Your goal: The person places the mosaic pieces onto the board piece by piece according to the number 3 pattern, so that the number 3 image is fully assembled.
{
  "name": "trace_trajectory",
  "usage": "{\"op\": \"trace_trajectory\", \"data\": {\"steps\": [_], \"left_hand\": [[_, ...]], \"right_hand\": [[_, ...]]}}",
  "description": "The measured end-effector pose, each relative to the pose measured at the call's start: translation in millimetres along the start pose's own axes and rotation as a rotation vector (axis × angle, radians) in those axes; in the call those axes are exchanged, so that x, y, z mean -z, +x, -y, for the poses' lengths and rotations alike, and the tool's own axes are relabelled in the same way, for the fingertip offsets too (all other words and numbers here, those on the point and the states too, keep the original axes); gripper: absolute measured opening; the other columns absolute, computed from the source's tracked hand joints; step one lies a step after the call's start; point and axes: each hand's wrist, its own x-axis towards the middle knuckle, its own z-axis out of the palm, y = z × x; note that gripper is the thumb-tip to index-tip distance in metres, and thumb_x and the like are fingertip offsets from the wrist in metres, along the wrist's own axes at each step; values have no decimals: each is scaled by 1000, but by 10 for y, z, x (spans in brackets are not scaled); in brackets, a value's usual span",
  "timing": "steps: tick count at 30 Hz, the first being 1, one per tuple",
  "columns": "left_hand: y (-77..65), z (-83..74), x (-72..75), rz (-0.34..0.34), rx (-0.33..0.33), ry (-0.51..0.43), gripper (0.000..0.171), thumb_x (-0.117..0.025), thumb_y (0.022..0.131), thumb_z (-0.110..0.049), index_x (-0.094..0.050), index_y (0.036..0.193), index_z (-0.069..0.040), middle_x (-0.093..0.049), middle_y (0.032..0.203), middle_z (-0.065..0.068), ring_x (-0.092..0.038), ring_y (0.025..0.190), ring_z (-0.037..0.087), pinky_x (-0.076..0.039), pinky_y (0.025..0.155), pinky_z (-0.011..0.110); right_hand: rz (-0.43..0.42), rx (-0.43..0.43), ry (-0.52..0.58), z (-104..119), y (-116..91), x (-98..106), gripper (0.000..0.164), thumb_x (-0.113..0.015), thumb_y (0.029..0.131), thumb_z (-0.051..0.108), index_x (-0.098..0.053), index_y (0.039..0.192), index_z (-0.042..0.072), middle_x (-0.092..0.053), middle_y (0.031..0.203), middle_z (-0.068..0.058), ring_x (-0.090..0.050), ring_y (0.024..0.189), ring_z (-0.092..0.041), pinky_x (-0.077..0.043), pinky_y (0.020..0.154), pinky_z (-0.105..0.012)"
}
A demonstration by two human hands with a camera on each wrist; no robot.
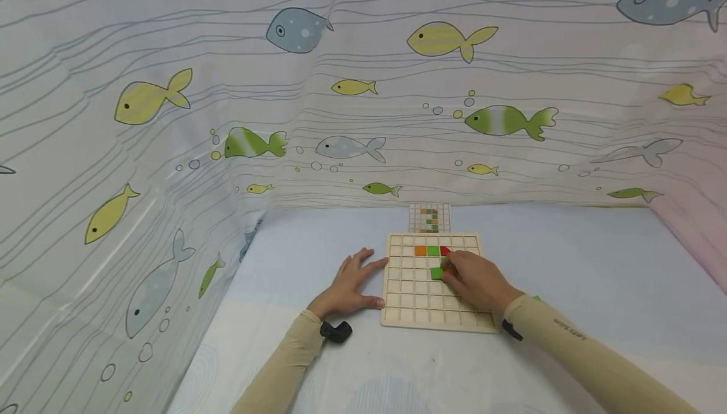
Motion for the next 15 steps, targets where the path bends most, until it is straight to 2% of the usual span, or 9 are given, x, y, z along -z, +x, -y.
{"op": "trace_trajectory", "data": {"steps": [11,15], "left_hand": [[-15,-16,5,5,8,-13,92,-87,87,-46,-42,164,-23,-21,174,16,-11,166,34,-4,135,58],[-12,-14,5,4,9,-5,91,-86,87,-45,-43,164,-23,-21,174,16,-12,166,35,-4,135,58]], "right_hand": [[-29,0,-20,46,41,-27,13,-79,96,22,-76,105,14,-60,85,13,-52,76,-2,-48,65,-23],[-39,10,-40,49,54,-28,16,-81,95,23,-78,107,13,-60,85,12,-51,75,-3,-46,64,-22]]}}
